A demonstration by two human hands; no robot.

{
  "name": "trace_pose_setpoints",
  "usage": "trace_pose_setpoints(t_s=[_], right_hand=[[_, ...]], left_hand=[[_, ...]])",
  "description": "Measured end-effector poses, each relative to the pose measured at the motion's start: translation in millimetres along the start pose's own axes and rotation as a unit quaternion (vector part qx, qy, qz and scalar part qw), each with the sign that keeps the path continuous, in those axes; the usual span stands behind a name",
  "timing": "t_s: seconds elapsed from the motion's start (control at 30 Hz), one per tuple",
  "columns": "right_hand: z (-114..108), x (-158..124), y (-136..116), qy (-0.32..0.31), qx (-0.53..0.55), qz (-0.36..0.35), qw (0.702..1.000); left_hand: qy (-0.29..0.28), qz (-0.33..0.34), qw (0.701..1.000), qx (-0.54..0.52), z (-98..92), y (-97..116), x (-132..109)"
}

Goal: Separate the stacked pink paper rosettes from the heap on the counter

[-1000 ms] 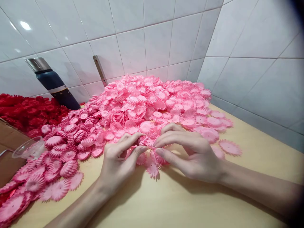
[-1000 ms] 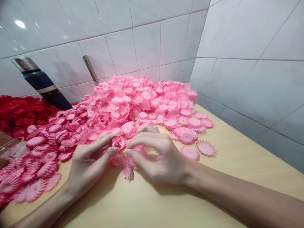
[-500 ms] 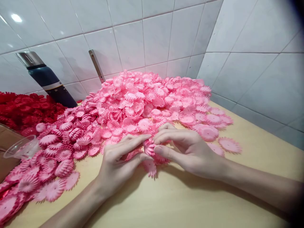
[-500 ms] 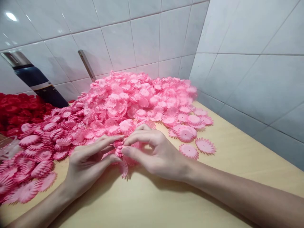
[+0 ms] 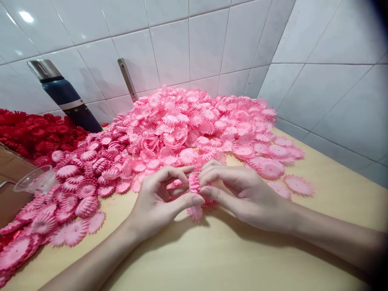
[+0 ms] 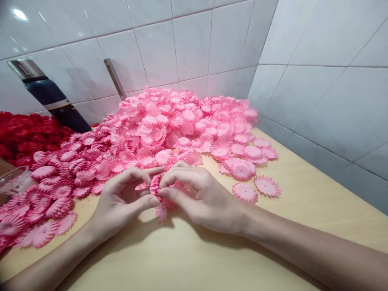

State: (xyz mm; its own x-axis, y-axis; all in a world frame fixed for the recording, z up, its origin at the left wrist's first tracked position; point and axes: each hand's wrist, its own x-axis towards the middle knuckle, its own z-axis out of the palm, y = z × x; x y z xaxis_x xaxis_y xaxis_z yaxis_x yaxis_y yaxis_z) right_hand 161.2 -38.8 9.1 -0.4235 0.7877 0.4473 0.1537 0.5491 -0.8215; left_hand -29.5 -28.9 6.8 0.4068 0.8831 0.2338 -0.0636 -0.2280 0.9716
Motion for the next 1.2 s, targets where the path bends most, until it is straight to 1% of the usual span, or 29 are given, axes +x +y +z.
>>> trace_pose_setpoints(t_s=[0.07,0.17,0.27,0.33,0.43,0.57,0.67,0.73,0.83,0.93,1.07,1.2], right_hand=[[-0.3,-0.3,0.7,-0.004,0.002,0.002,1.0],[-0.3,-0.6,2.1,-0.003,-0.001,0.007,1.0],[0.2,-0.5,3.2,0.002,-0.014,0.013,1.0],[-0.2,-0.1,3.7,0.01,-0.027,0.017,0.999],[-3.0,1.3,4.0,0.037,-0.041,0.033,0.998],[-7.8,4.5,4.1,0.053,0.005,0.081,0.995],[-9.0,7.0,4.3,0.052,0.031,0.104,0.993],[-8.9,8.1,4.2,0.055,0.028,0.107,0.992],[-9.1,8.2,3.6,0.054,0.001,0.093,0.994],[-9.5,7.5,3.4,0.049,-0.038,0.062,0.996],[-6.4,5.5,4.8,0.038,-0.09,0.001,0.995],[-0.6,2.0,6.4,0.005,-0.146,-0.066,0.987]], left_hand=[[-0.014,-0.025,1.0,0.011,-0.5,3.2,0.5],[-0.031,-0.042,0.998,0.015,-2.0,7.6,-0.3],[-0.029,-0.059,0.997,0.035,-4.3,9.3,-1.4],[-0.009,-0.059,0.997,0.049,-5.7,9.0,-1.6],[0.042,-0.05,0.997,0.051,-6.6,7.8,-0.9],[0.105,-0.045,0.992,0.049,-5.7,6.2,0.0],[0.132,-0.036,0.988,0.073,-4.8,6.3,-0.2],[0.148,-0.027,0.985,0.091,-4.2,7.9,-0.2],[0.148,-0.013,0.981,0.127,-3.7,12.0,0.2],[0.112,0.017,0.98,0.166,-2.7,14.6,0.2],[0.082,0.076,0.97,0.217,2.1,12.0,-1.4],[0.064,0.128,0.956,0.258,5.6,7.3,-3.6]])
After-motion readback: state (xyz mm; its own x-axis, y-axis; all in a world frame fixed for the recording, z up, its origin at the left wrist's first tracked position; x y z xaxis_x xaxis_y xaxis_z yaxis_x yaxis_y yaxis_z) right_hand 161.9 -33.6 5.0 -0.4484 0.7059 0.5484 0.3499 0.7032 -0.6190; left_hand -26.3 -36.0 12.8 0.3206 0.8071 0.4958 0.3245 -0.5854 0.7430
